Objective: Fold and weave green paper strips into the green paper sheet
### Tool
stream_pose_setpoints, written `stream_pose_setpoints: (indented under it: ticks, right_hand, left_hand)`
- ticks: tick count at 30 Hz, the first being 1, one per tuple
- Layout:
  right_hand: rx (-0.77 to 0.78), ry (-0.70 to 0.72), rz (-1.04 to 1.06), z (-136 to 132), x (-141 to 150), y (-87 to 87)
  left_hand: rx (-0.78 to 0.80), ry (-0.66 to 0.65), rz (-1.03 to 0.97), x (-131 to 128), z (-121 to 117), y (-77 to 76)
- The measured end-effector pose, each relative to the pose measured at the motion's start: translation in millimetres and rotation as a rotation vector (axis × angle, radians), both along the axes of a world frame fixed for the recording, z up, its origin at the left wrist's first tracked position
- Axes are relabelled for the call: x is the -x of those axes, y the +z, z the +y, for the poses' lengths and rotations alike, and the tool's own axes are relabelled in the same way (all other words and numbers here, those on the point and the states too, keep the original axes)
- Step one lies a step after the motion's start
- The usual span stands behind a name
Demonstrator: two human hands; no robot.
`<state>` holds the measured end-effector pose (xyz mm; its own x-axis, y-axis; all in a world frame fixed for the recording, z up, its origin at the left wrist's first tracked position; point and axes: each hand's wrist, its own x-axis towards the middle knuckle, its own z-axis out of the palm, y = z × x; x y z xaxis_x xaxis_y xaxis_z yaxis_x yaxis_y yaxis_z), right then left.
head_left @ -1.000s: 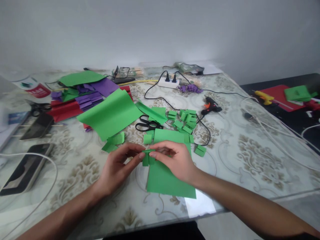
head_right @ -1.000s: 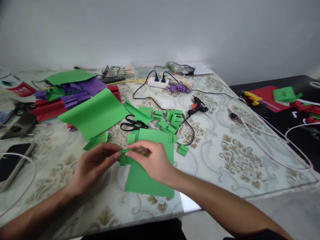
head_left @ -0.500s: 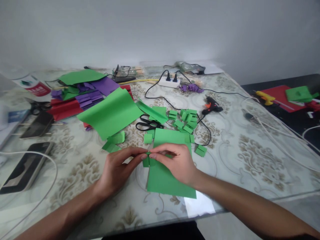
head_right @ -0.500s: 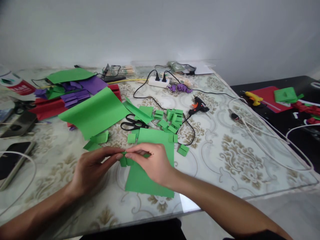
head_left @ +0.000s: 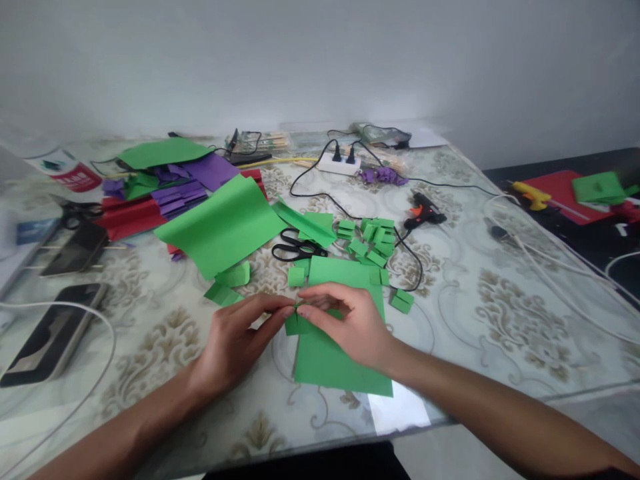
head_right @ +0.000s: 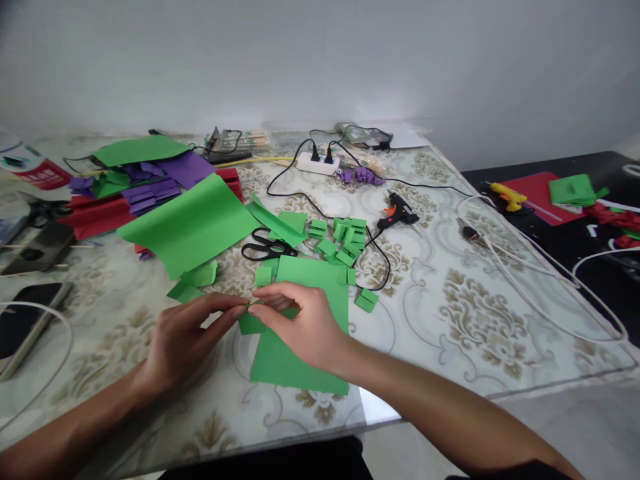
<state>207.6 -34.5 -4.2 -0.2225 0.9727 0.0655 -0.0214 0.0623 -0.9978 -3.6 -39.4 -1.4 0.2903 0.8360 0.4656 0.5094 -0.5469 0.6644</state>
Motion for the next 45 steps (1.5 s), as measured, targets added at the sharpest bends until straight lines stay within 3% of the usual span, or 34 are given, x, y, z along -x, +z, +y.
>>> stream_pose_setpoints:
  ticks: [19,29,45]
  right_hand:
    - [-0.089,0.008,-0.083,-0.1,0.1,1.1]
    - [0.014,0.039,-0.029,1.8,-0.5,-2.0]
    - [-0.021,0.049,-0.004,0.9,-0.7,-0.3]
  left_hand:
    - [-0.025,-0.026,-0.004,-1.5,-0.7,0.2]
    - [0.002,-0.021,-0.008,-0.5,1.5,-0.8]
    - [0.037,-0.029,-0.031,-1.5,1.0,-0.6]
